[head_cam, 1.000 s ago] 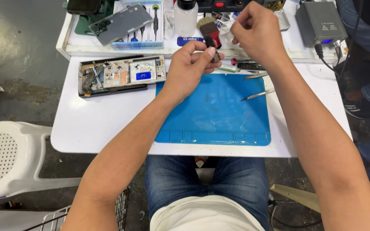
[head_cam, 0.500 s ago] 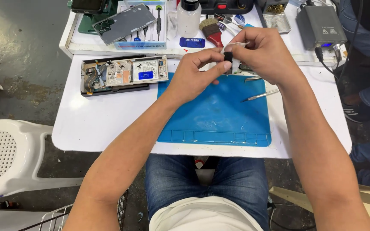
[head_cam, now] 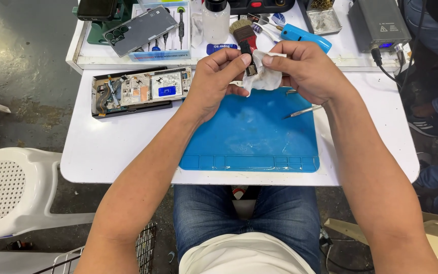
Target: Cleaning a small electronic component and a mobile phone frame using a toothbrush, cleaning liquid, and a cloth at a repair station.
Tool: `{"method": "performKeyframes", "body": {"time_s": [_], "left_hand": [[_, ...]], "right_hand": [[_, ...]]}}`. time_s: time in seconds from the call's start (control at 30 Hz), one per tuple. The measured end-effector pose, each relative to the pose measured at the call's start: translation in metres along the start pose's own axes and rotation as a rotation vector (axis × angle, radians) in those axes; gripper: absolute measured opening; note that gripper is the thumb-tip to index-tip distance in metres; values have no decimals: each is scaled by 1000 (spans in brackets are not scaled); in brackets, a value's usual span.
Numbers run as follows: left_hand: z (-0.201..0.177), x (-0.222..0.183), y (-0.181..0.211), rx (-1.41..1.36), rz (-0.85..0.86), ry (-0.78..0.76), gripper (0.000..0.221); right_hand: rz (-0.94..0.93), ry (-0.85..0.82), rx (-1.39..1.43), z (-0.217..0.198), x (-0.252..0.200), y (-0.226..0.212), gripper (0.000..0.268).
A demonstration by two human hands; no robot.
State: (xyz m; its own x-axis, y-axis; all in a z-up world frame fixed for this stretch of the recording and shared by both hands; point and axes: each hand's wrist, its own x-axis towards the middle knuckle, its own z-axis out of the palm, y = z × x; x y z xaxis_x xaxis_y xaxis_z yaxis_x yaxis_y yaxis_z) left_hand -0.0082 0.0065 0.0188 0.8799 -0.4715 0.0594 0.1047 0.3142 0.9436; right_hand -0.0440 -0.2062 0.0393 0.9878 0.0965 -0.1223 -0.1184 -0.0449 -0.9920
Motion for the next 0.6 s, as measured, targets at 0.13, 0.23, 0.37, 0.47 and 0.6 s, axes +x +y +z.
{"method": "performKeyframes", "body": {"time_s": [0.13, 0.23, 0.37, 0.47, 0.6], "left_hand": [[-1, 1, -2, -2, -10, -15, 19], [-2, 5, -6, 54, -58, 41, 14], [-1, 2, -8, 133, -44, 8, 15], [-3, 2, -17, 451, 141, 70, 16], [-3, -4, -12, 807, 349, -2, 12]], "right_hand": [[-12, 21, -43, 3, 1, 3, 16], [58, 26, 115, 1, 3, 1, 18], [59, 122, 33, -2, 6, 4, 15], [-52, 235, -36, -11, 22, 8, 6], [-276, 437, -480, -21, 54, -10, 13]]}}
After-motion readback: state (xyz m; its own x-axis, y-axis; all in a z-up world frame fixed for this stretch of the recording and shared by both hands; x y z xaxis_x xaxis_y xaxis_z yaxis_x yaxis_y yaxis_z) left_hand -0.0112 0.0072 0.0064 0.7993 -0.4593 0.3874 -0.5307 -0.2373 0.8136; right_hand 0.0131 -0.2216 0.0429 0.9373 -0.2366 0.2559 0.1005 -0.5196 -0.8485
